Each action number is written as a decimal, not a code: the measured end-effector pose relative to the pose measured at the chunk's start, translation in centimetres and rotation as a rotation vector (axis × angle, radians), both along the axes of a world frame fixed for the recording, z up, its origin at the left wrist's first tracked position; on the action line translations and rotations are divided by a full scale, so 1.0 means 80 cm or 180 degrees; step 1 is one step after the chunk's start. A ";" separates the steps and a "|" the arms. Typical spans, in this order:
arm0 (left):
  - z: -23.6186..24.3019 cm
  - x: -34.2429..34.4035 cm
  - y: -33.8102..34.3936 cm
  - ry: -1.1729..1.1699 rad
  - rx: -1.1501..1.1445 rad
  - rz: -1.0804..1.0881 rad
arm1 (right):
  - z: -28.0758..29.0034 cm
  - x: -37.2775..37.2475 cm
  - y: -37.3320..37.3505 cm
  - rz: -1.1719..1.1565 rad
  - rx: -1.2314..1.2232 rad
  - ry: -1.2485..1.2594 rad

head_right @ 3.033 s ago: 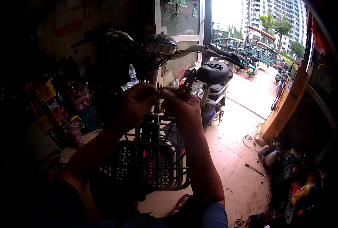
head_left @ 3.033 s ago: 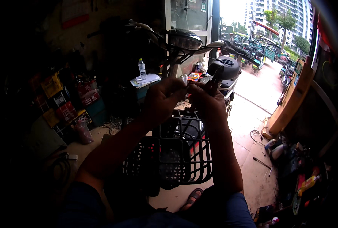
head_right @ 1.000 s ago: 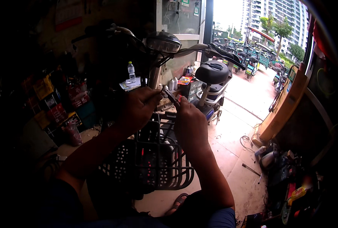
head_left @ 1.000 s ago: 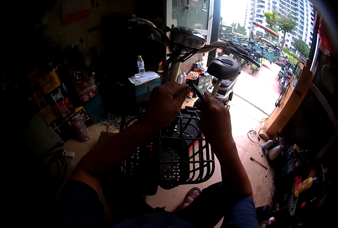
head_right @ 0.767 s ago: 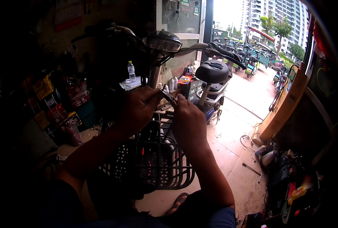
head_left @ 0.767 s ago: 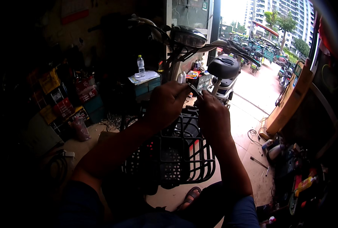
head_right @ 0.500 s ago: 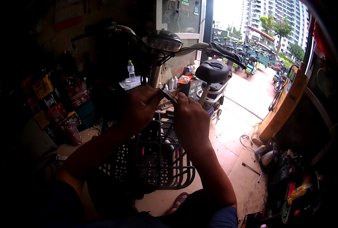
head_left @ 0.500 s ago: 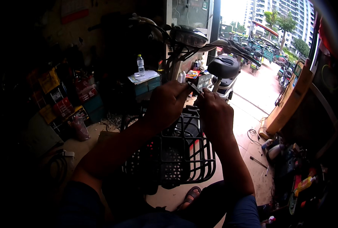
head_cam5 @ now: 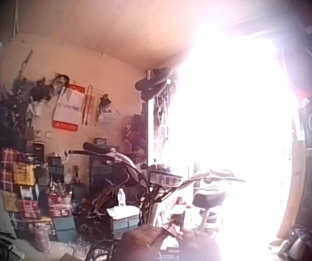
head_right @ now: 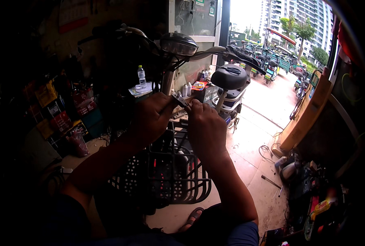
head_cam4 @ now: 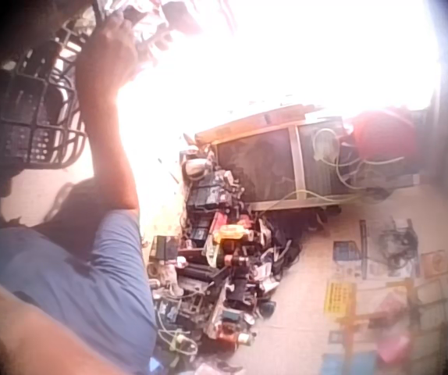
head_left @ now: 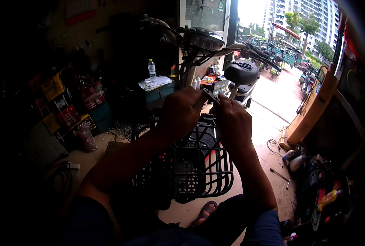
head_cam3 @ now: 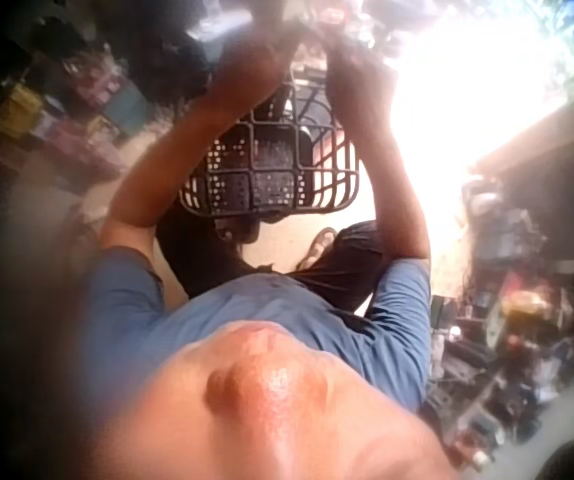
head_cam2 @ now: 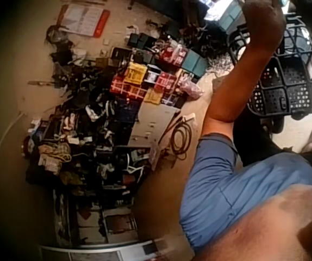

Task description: The person unscrews a bracket from the handlebar of a scooter using a tool, holds a small plastic part, and then places a black basket onto the front frame of the scooter.

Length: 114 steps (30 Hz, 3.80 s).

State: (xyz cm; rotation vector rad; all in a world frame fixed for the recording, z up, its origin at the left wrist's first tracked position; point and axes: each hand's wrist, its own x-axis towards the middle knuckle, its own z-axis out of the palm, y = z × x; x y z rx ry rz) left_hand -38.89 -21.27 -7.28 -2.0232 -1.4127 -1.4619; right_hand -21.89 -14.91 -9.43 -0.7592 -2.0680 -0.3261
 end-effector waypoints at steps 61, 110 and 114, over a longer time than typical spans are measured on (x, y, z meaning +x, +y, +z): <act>0.008 -0.003 -0.006 -0.0469 -0.0222 0.0225 | 0.005 -0.011 -0.008 0.0913 -0.1382 0.1103; 0.000 -0.006 0.006 -0.0388 -0.0021 -0.0568 | 0.021 -0.006 0.003 0.2199 -0.2571 0.2007; -0.001 -0.007 0.004 -0.0457 -0.0069 -0.0576 | 0.014 -0.013 0.007 0.2528 -0.2661 0.2258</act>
